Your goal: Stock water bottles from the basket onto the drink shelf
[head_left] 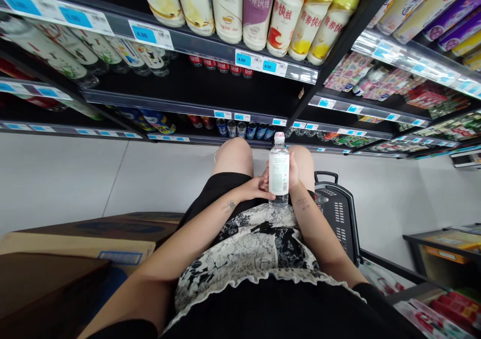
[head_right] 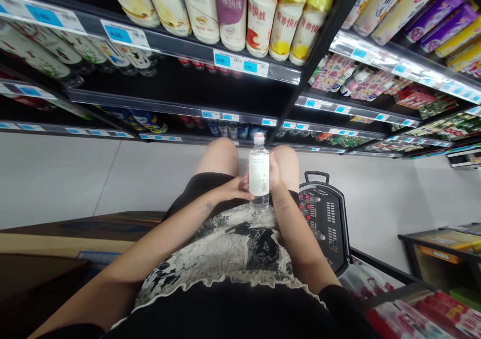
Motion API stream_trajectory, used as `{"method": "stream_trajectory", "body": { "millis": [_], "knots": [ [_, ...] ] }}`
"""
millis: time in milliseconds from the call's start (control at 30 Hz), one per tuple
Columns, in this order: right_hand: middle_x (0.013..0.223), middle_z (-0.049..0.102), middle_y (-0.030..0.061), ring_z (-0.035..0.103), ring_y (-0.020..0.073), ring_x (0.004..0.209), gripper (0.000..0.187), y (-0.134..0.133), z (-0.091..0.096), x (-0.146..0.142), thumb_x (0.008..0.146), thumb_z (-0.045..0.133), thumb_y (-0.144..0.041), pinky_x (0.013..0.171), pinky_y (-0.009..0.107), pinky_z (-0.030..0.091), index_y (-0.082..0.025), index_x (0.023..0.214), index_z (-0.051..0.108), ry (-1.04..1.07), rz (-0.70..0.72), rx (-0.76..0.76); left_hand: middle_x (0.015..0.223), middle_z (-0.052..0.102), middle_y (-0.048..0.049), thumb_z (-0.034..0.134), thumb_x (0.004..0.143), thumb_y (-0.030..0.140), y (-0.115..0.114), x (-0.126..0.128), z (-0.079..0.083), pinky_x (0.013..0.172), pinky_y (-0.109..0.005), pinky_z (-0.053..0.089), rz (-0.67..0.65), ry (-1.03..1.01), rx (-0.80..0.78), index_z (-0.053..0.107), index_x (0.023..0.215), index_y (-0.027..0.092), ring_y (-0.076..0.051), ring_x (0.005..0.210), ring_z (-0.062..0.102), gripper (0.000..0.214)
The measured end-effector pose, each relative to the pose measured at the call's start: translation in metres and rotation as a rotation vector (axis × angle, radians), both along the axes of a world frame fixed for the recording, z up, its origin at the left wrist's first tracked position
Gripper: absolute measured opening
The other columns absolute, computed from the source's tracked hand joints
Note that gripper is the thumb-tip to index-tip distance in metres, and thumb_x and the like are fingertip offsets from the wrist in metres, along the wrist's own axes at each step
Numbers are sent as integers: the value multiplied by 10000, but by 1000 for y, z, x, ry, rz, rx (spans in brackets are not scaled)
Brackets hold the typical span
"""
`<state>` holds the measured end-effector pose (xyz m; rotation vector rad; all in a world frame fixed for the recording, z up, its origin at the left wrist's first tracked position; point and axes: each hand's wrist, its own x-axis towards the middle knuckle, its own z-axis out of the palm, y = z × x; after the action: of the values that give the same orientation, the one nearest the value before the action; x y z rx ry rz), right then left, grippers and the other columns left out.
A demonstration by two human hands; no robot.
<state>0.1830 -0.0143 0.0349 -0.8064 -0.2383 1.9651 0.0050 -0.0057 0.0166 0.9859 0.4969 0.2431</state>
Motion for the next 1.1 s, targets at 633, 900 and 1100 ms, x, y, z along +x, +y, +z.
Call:
{"method": "stream_trajectory", "body": {
  "millis": [633,900,1100],
  "knots": [
    [803,720,96,717,265,848,707,0,-3,4,921,322,-778,752,422,626,-156,1037,635,-105,-138,55,1097,741,-116,903,687,338,2,0,0,988,-393,510,41,-47,-50,652,1231,128,-250,1039,697,634],
    [1120,718,95,626,290,1203,597,7,15,-6,884,442,-697,1007,487,545,-206,1194,583,-231,-288,111,928,721,-82,885,647,370,7,8,-1,827,-324,520,326,43,-200,633,1145,121,-206,844,679,612],
    [1201,690,92,573,272,1276,538,3,3,-8,793,637,-621,1071,475,500,-214,1140,574,-367,-186,206,893,711,-129,735,724,461,16,-7,-4,766,-297,491,192,-68,-473,675,991,102,-200,815,659,451]
  ]
}}
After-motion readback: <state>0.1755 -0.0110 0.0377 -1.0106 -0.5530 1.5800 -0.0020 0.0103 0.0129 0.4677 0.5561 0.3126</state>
